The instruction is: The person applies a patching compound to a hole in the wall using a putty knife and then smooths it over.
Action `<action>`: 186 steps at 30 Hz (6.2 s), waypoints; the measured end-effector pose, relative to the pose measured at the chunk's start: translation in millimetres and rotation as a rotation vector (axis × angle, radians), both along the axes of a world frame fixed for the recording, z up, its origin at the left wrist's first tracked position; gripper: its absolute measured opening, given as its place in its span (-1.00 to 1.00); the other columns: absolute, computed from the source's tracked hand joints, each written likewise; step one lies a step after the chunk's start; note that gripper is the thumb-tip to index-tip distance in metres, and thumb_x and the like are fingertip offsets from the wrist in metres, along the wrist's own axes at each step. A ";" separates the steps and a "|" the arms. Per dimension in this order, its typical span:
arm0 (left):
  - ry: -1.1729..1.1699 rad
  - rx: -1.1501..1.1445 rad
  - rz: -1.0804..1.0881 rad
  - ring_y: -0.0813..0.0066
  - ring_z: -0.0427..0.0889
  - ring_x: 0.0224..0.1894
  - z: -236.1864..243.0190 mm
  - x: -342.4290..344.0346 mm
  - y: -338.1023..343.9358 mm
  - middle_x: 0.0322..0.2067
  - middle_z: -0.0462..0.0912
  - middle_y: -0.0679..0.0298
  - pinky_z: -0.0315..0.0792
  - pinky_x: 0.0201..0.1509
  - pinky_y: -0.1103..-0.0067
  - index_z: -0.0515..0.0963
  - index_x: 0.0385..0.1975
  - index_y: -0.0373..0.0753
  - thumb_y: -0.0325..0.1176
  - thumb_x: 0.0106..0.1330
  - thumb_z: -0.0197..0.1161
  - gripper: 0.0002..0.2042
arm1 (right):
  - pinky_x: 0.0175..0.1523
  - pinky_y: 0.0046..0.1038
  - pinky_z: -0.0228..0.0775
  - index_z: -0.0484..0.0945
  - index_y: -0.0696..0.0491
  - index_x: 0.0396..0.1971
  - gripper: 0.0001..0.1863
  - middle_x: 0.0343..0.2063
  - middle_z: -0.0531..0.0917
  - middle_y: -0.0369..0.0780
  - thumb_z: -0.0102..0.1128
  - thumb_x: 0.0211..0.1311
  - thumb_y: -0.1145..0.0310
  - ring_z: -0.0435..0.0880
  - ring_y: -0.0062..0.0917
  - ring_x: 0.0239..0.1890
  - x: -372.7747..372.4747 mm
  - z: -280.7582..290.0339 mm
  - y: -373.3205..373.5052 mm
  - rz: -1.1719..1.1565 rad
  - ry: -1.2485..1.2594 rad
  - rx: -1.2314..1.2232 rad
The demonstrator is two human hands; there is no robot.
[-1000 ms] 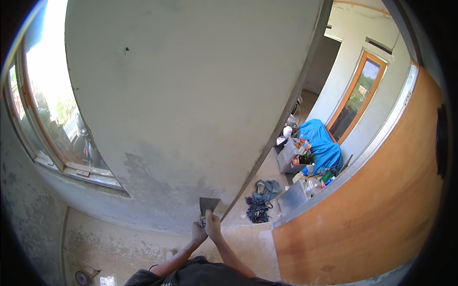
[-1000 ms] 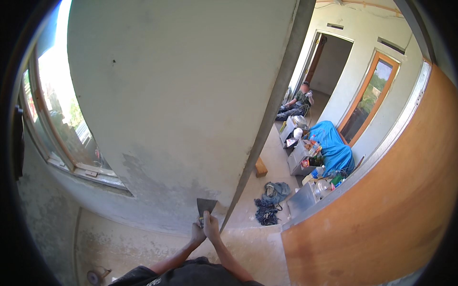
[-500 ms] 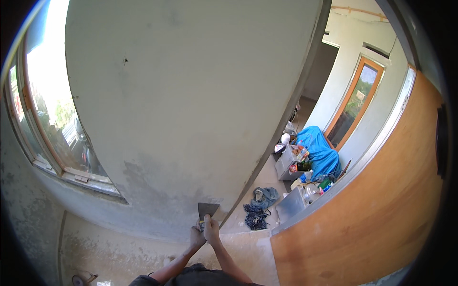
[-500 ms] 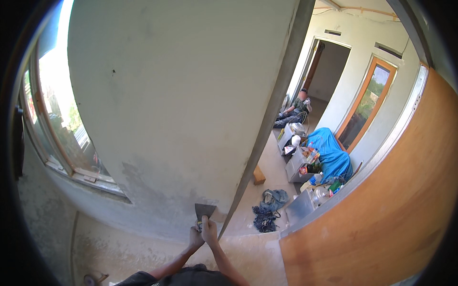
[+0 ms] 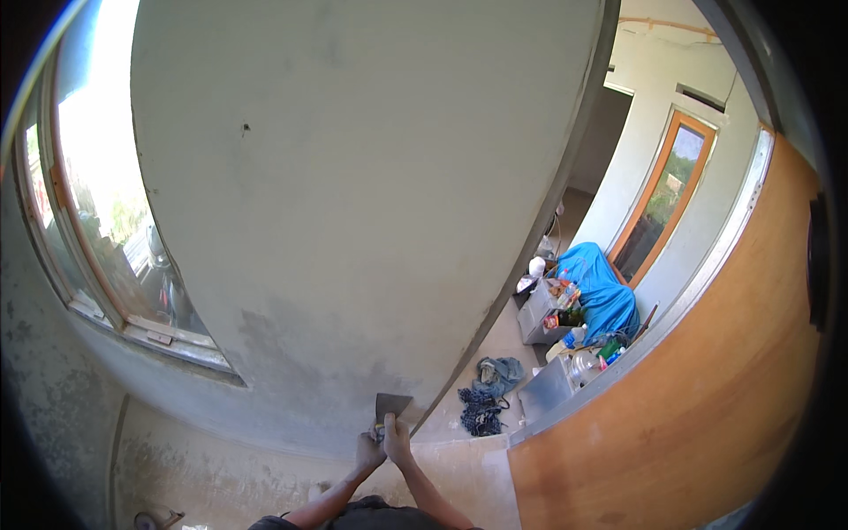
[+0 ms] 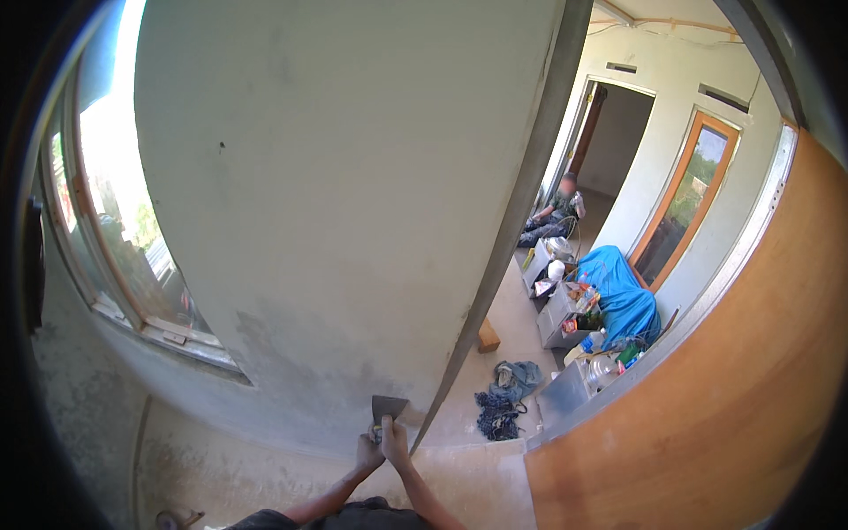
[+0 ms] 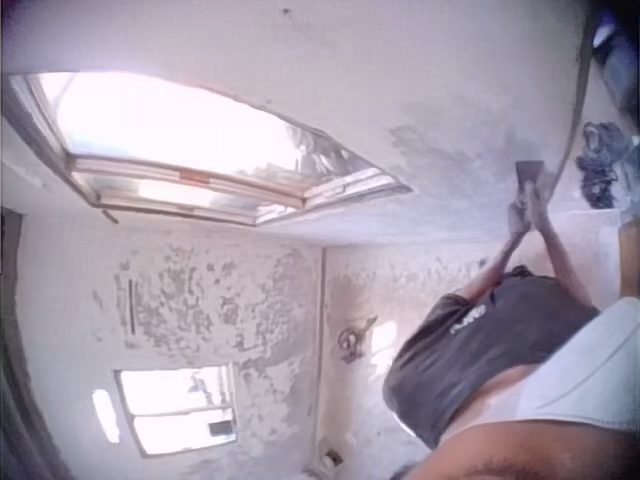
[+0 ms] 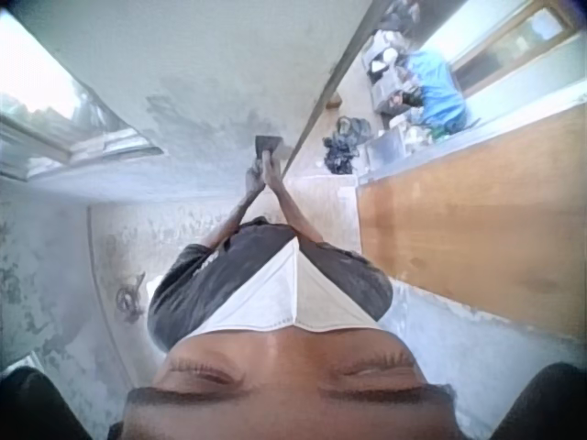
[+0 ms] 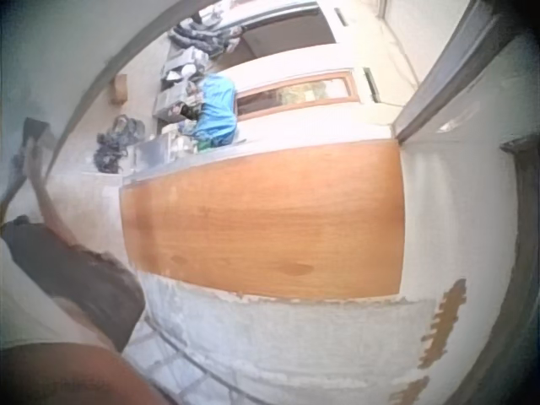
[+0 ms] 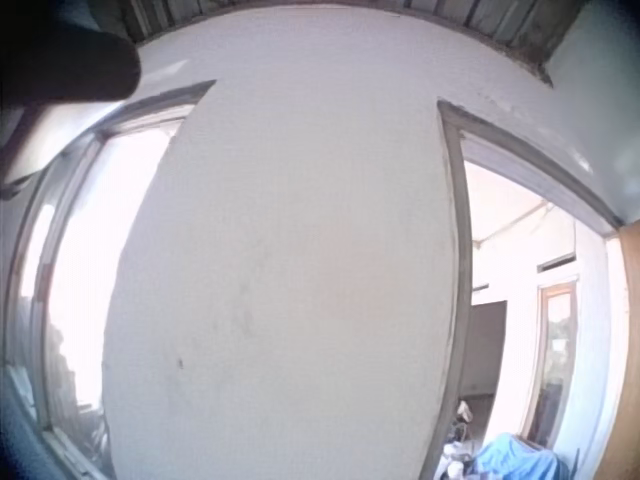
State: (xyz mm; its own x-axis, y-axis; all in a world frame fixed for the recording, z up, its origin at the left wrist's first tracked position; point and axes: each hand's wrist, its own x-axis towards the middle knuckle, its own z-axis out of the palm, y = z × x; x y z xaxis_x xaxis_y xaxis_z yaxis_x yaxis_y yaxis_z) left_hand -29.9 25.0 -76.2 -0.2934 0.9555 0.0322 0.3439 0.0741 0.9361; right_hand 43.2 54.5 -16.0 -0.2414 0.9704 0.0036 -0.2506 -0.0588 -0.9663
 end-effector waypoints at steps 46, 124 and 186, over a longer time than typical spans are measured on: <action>-0.130 0.003 -0.023 0.58 0.58 -0.45 12.8 13.0 0.9 -0.60 0.60 0.11 0.40 -0.45 0.49 0.50 -0.57 -0.36 -0.36 0.03 0.20 -0.84 | -0.58 -0.62 0.10 0.37 0.12 -0.78 -0.45 -0.80 0.36 -0.37 -0.24 0.35 0.10 0.29 -0.74 -0.71 10.6 -23.8 6.2 -0.015 -0.008 -0.008; -0.437 0.061 0.118 0.70 0.43 -0.58 -31.8 48.9 -16.1 -0.73 0.47 0.39 0.31 -0.61 0.63 0.46 -0.60 -0.29 -0.25 0.13 0.18 -0.78 | -0.39 -0.60 0.28 0.46 0.16 -0.50 -0.63 -0.62 0.48 -0.33 -0.15 0.33 0.18 0.43 -0.71 -0.52 46.1 -29.5 -10.3 0.129 -0.097 0.015; -0.217 -0.024 0.094 0.75 0.42 -0.47 -42.0 26.8 -9.9 -0.68 0.56 0.26 0.35 -0.52 0.55 0.48 -0.64 -0.36 -0.32 0.06 0.20 -0.79 | -0.45 -0.65 0.21 0.48 0.17 -0.52 -0.59 -0.62 0.46 -0.38 -0.15 0.34 0.14 0.36 -0.77 -0.53 25.2 -84.6 -1.5 0.036 0.028 -0.054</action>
